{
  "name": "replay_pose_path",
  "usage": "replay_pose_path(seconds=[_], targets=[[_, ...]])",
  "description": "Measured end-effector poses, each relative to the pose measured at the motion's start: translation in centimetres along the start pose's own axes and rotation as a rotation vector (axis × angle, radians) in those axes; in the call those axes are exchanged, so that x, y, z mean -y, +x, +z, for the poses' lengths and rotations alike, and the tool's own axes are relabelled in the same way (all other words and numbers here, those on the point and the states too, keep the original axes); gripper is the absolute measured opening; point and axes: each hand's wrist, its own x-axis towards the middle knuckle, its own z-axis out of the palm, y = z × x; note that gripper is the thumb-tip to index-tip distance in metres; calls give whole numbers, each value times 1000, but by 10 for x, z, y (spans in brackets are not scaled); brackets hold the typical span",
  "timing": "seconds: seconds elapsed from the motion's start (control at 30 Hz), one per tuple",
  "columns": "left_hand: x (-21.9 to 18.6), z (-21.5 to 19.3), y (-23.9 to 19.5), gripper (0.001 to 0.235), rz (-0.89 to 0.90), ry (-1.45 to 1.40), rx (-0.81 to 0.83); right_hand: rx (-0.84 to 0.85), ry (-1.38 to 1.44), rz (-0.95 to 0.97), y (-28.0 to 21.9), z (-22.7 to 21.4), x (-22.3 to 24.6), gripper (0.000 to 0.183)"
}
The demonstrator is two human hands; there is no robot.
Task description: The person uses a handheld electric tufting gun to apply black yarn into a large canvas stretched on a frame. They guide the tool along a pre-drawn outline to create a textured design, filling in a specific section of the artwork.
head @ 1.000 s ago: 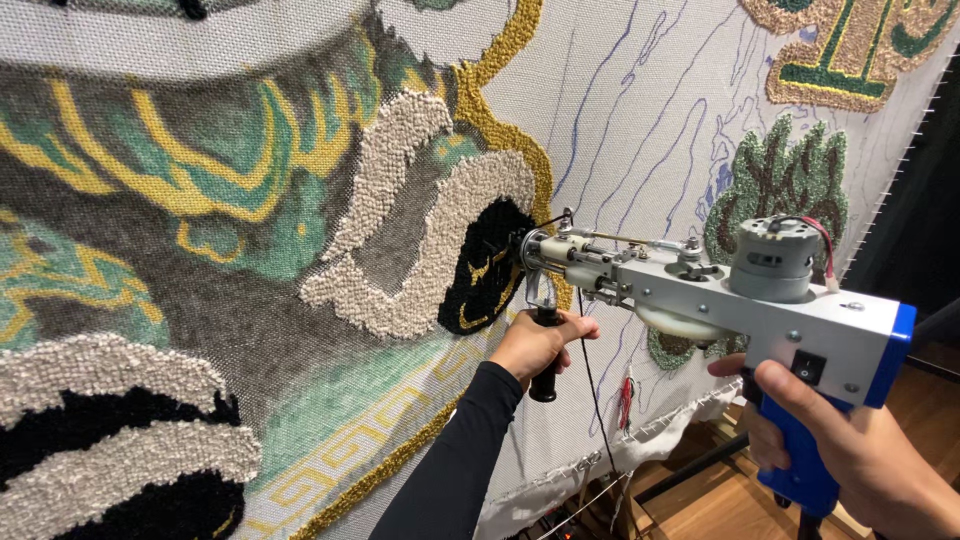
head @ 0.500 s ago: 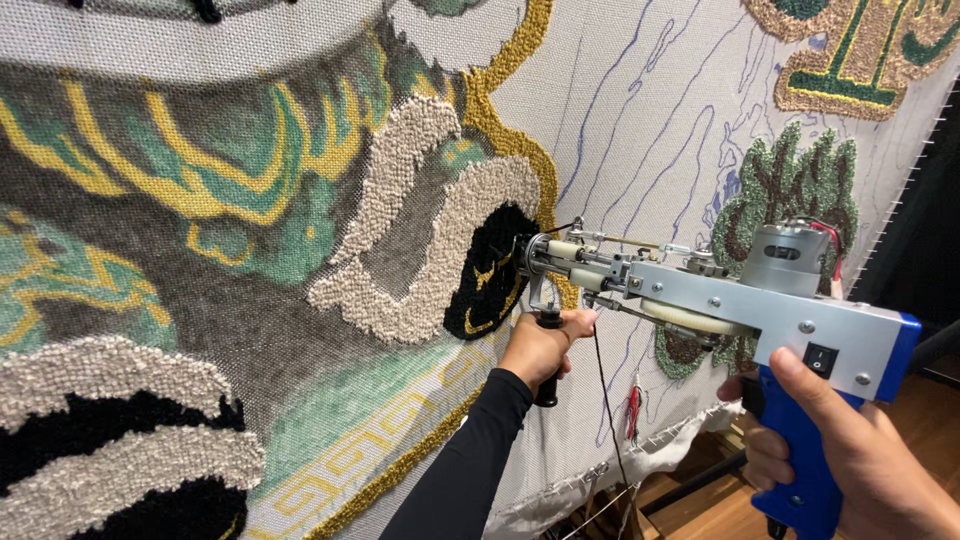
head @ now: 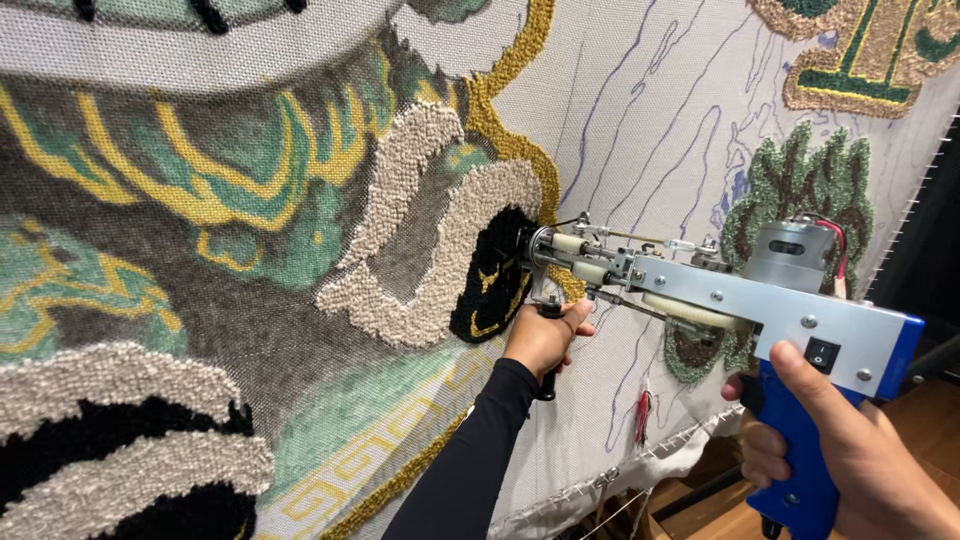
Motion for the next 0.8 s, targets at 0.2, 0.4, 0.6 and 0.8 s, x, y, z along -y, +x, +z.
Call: replay_pose_path(seconds=[0.2, 0.4, 0.6, 0.8], targets=[[1, 1, 7, 37, 47, -36, 19, 16, 11, -18, 0, -1, 2, 63], [-6, 3, 1, 32, 3, -21, 10, 9, -3, -14, -2, -1, 5, 61], [-2, 2, 12, 34, 54, -29, 24, -1, 2, -15, 0, -1, 4, 64], [-5, 1, 7, 39, 46, -27, 46, 3, 28, 12, 4, -9, 0, 66]])
